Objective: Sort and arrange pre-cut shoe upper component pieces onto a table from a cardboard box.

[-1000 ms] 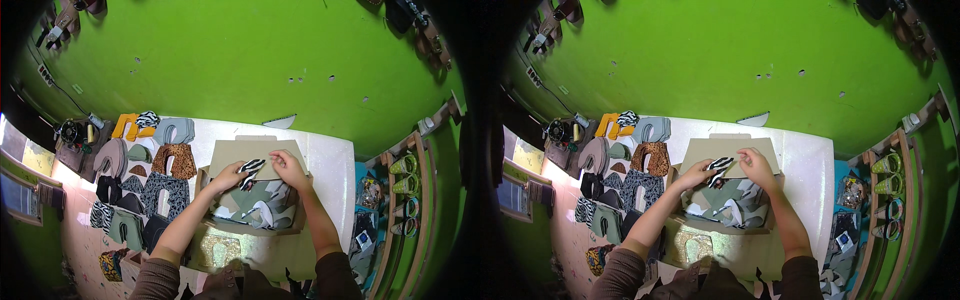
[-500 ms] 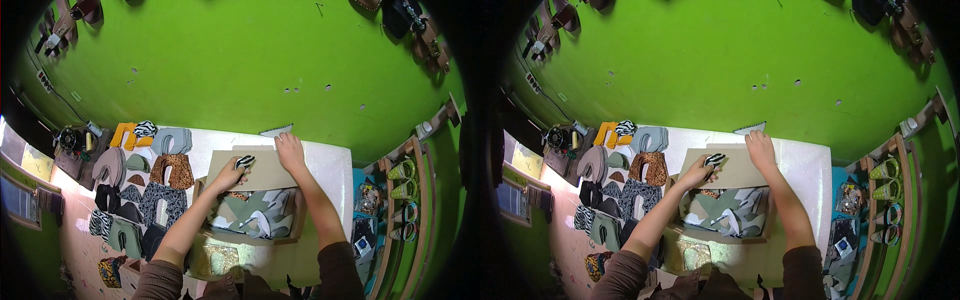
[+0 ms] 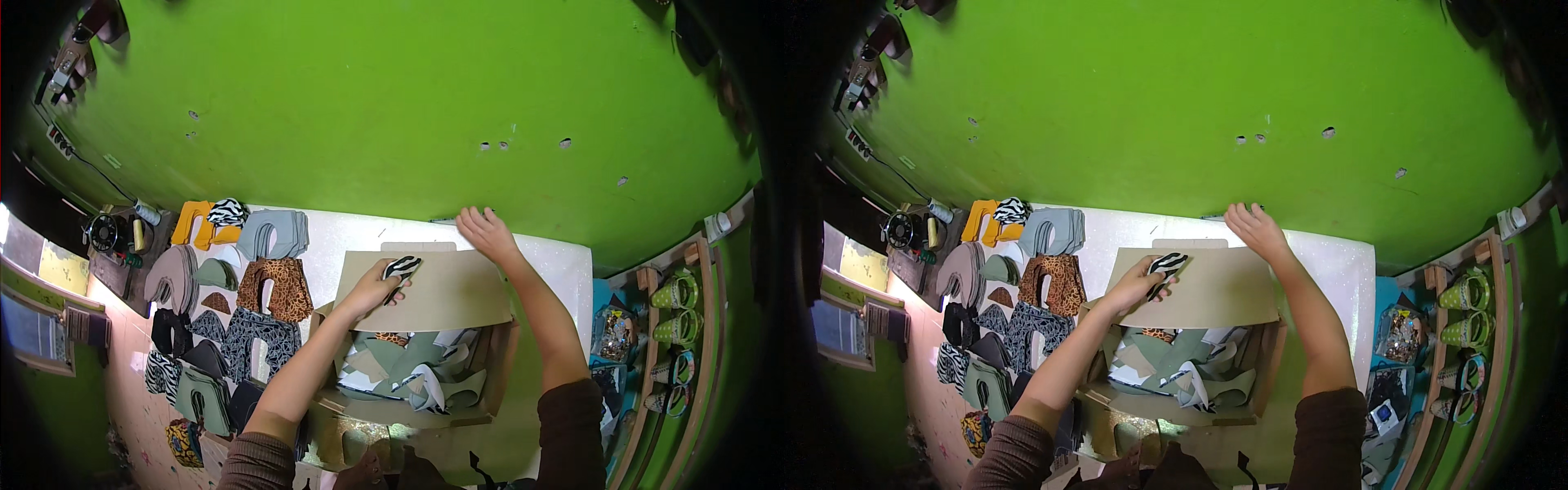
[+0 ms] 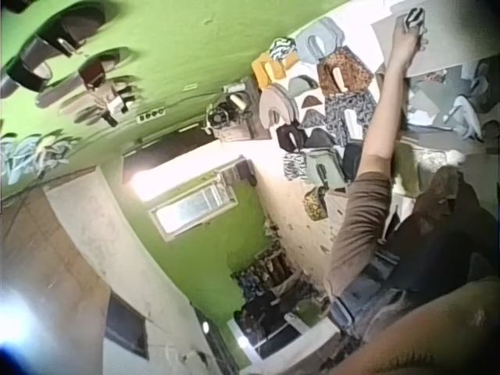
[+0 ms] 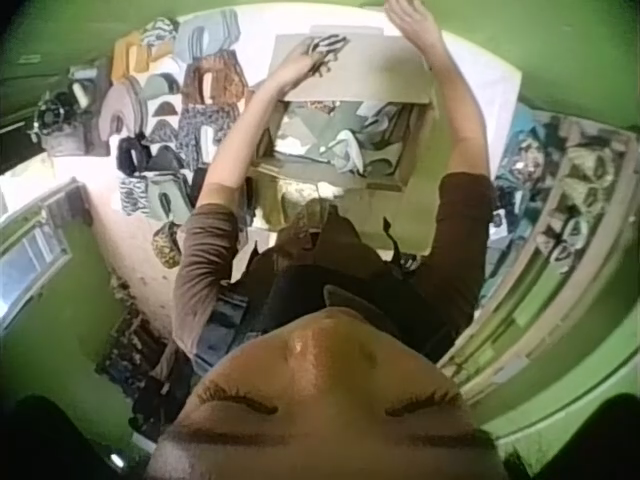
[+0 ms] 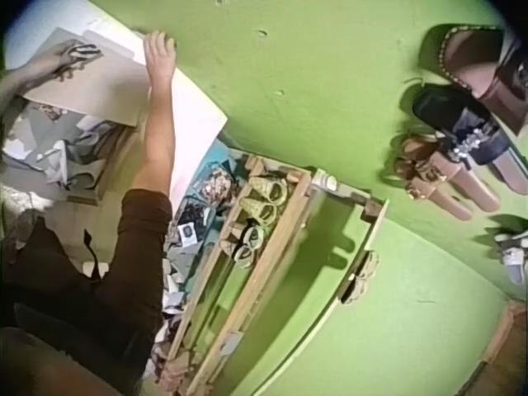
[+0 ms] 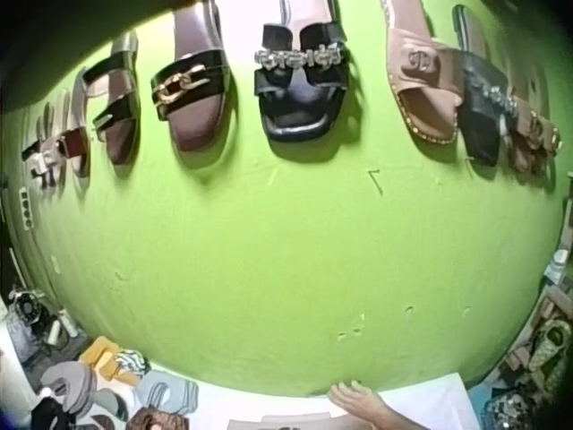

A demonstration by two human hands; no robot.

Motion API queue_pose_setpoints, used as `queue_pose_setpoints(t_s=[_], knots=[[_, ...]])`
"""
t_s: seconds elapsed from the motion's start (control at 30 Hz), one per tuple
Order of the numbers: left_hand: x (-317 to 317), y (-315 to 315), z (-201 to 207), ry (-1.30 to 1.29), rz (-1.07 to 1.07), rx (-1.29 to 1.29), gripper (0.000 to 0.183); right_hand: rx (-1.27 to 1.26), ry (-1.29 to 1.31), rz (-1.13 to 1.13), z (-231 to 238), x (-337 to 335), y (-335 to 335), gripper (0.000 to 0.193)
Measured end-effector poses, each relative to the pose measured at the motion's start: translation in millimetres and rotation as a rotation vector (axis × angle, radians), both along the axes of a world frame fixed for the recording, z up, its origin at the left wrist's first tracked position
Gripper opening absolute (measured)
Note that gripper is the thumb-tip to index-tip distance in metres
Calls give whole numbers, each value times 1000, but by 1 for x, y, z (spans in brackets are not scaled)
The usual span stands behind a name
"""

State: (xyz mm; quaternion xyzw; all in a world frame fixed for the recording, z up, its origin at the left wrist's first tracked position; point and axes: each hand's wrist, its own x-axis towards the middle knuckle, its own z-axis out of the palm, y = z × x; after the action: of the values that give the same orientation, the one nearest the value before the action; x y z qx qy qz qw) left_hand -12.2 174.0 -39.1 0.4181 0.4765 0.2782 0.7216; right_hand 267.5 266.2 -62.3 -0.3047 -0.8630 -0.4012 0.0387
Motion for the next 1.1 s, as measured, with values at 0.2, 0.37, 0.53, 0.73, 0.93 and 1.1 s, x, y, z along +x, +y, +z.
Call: queue_pose_setpoints(t_s=[0.2,0.37,0.53,0.73,0.93,1.1], knots=[[9,-13,7,-53,-32,-63,29,-301,290,-123,9,-10,-30,9],[1,-44,36,-100,-218,-175,51,-347,653,-23,49,-24,-86,11],[-8,-75,39,-145,-222,-242,54,-656,901,-64,67,-37,-161,21],[-15,-119,35,-48,-255,-203,38,-966,878,-53,69,-61,-224,39],[-31,-151,40,-23,-28,-60,43,-1393,1572,-43,60,-78,-253,48],[-51,-169,40,23,97,56,41,-1451,1633,-213,47,-94,-268,41]])
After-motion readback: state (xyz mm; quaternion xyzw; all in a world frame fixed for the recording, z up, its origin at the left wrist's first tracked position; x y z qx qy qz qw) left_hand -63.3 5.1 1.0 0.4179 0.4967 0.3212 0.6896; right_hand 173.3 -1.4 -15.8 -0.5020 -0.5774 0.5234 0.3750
